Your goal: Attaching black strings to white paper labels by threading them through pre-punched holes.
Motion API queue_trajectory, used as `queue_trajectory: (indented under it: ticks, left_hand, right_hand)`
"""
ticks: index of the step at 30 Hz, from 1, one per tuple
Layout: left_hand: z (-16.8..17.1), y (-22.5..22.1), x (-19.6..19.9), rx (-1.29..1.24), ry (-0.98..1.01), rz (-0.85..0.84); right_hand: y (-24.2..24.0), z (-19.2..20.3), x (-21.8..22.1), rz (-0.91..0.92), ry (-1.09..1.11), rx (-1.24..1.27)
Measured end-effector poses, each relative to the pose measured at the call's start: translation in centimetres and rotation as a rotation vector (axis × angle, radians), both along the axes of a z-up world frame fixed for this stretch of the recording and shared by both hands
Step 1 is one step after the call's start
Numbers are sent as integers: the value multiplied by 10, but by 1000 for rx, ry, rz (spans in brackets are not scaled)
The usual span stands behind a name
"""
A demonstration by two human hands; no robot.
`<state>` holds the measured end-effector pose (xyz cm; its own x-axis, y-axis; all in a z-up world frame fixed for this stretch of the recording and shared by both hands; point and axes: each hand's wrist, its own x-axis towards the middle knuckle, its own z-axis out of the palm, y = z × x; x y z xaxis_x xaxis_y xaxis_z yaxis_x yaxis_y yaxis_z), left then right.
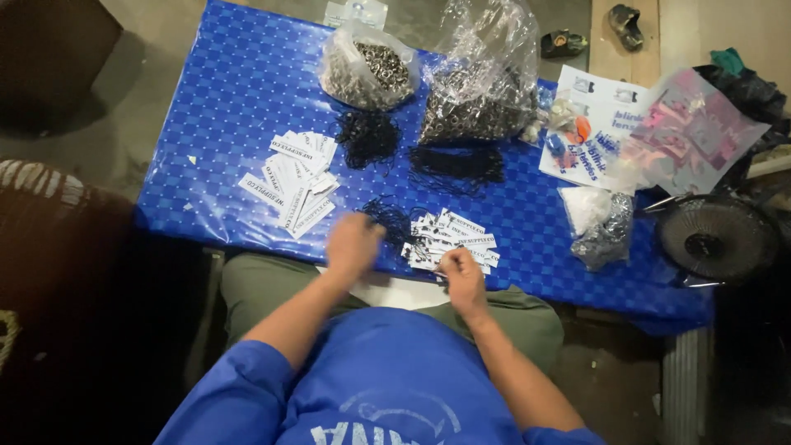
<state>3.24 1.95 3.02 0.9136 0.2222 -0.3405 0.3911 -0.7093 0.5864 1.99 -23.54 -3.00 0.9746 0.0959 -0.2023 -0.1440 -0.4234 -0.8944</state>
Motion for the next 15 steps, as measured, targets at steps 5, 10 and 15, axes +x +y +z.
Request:
queue_trajectory:
  ticks: [5,10,15]
  left_hand:
    - [-105,87,4,366,-124,300]
    - [-130,125,-1,388,-107,385]
    - [-144,126,0,457,-135,378]
  right_hand:
    - [4,28,2,-262,-37,99]
    - [-14,-2,-6,-350,-191,53]
    - [-27,-42,-7,-177,-487,-255]
